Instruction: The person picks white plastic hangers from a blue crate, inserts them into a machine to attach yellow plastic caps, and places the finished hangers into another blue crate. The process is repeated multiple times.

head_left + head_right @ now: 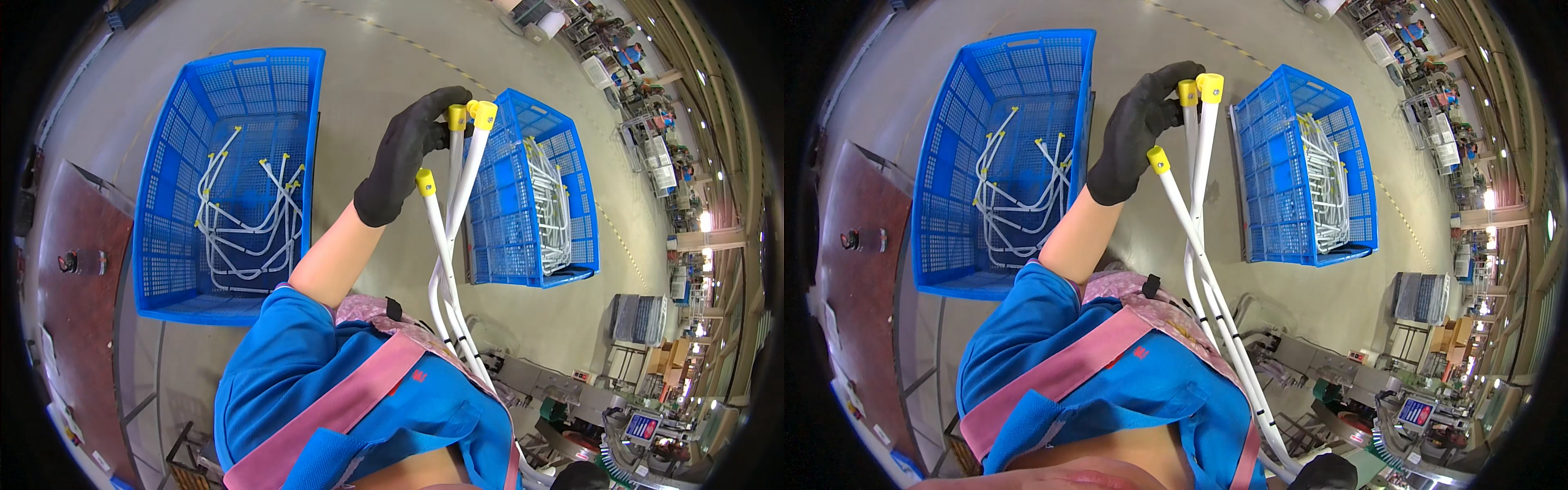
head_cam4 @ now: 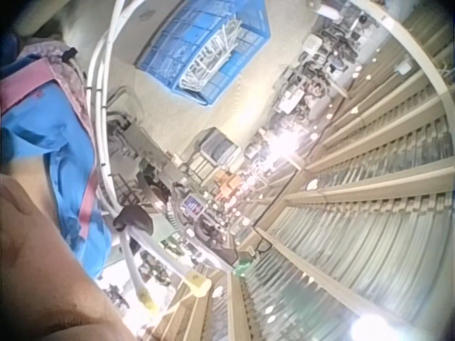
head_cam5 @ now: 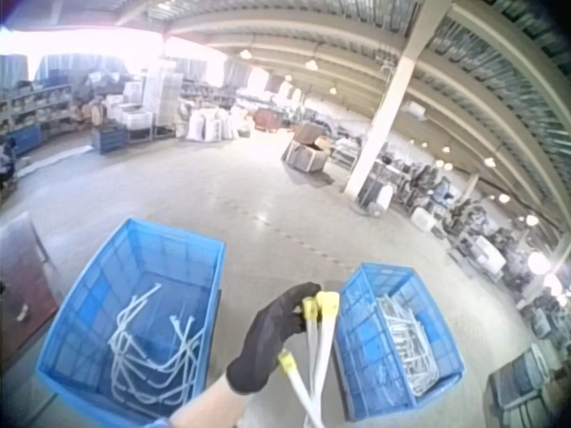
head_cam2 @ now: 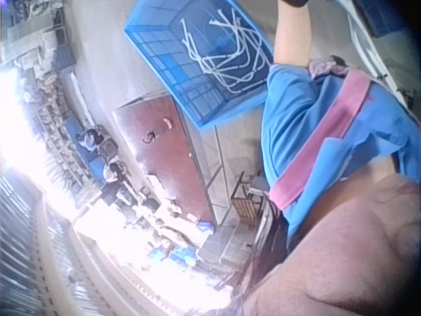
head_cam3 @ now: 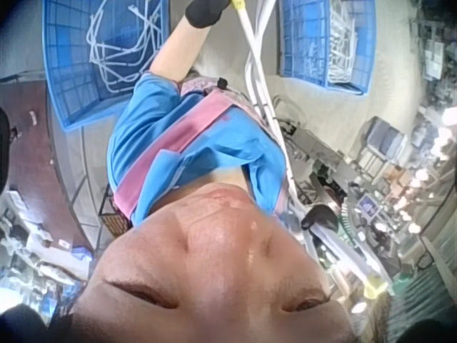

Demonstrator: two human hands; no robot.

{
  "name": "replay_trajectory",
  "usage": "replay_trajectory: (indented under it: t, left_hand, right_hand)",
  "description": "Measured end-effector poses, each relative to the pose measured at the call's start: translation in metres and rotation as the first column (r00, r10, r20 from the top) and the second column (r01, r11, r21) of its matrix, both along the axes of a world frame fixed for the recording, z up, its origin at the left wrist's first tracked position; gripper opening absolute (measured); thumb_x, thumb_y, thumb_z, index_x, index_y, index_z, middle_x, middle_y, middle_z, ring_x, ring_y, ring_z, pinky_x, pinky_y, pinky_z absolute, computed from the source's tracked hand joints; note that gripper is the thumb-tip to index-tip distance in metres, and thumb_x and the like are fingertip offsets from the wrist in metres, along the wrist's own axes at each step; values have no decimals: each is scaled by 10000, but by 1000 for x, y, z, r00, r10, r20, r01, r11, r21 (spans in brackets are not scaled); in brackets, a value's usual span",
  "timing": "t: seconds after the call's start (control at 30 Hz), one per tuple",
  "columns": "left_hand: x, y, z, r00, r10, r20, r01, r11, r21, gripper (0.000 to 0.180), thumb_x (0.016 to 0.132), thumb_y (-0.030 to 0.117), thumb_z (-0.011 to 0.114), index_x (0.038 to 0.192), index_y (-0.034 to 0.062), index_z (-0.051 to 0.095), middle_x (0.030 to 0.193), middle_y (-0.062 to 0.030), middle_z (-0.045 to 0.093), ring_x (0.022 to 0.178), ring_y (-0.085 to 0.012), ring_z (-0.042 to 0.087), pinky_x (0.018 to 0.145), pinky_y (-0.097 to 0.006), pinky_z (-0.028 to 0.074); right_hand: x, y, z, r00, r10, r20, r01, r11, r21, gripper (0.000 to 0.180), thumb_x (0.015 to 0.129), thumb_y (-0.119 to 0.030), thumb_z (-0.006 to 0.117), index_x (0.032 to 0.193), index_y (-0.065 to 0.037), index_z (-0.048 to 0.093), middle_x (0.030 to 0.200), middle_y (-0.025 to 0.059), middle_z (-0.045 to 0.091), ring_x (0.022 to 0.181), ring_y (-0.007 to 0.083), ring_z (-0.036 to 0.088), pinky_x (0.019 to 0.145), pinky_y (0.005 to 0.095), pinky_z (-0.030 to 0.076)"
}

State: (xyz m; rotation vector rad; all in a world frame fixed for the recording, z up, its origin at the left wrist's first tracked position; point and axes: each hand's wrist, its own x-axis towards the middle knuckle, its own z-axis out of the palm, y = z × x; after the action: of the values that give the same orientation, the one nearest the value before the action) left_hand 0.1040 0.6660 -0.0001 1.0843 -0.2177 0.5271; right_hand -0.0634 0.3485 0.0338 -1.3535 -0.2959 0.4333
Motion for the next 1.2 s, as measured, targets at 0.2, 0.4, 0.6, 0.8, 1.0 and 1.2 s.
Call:
replay_trajectory:
  t: [0.2,0.4,0.6,0.8,1.0,1.2]
  left_hand:
    - [0,1,-3,1000,0,27,1,999,-40,630,969,537,279,1266,41,528,1246,-153,568,1066,-275,598,949,-393,459]
    - [1,3,-5,1000,10,28,-10,1000,-17,630,967,536,274,1256,44,541,1230,-157,581,1037,-274,612,942,-394,460]
    - [3,4,-9,999,6,38,-5,1000,-22,622,971,523,258,1258,48,540,1226,-155,583,1021,-271,620,933,-395,460]
    - [5,6,-11,999,-7,43,8,999,-31,605,978,506,248,1259,57,540,1225,-149,583,1032,-272,615,935,-392,456]
    - [9,8,-22,999,24,37,-23,999,-27,576,977,495,274,1260,68,539,1207,-144,588,1003,-262,618,923,-386,461]
    - [43,9,-57,981,117,-155,-101,989,108,409,989,285,348,1239,-1,498,1138,-157,571,951,-234,595,891,-348,464]
  right_hand:
    - [-5,3,2,1000,13,0,-13,1000,1,634,541,-100,827,1047,9,462,611,95,553,430,173,507,369,244,396]
    - [-10,6,4,1000,25,-6,-25,1000,5,654,538,-89,827,1067,10,455,619,97,559,436,172,511,372,242,398]
    - [-13,7,8,999,36,-15,-36,999,9,675,536,-78,828,1087,11,448,627,99,566,442,170,515,374,239,400]
    - [-18,6,22,999,41,4,-41,999,-10,696,534,-66,828,1107,12,442,636,101,572,447,169,518,377,237,402]
    - [-25,-10,61,996,72,60,-70,997,-28,717,532,-55,829,1127,13,435,644,103,579,453,168,522,380,234,404]
    - [-25,-28,96,986,119,113,-115,993,-40,739,530,-44,830,1147,14,428,652,105,585,459,166,526,382,231,406]
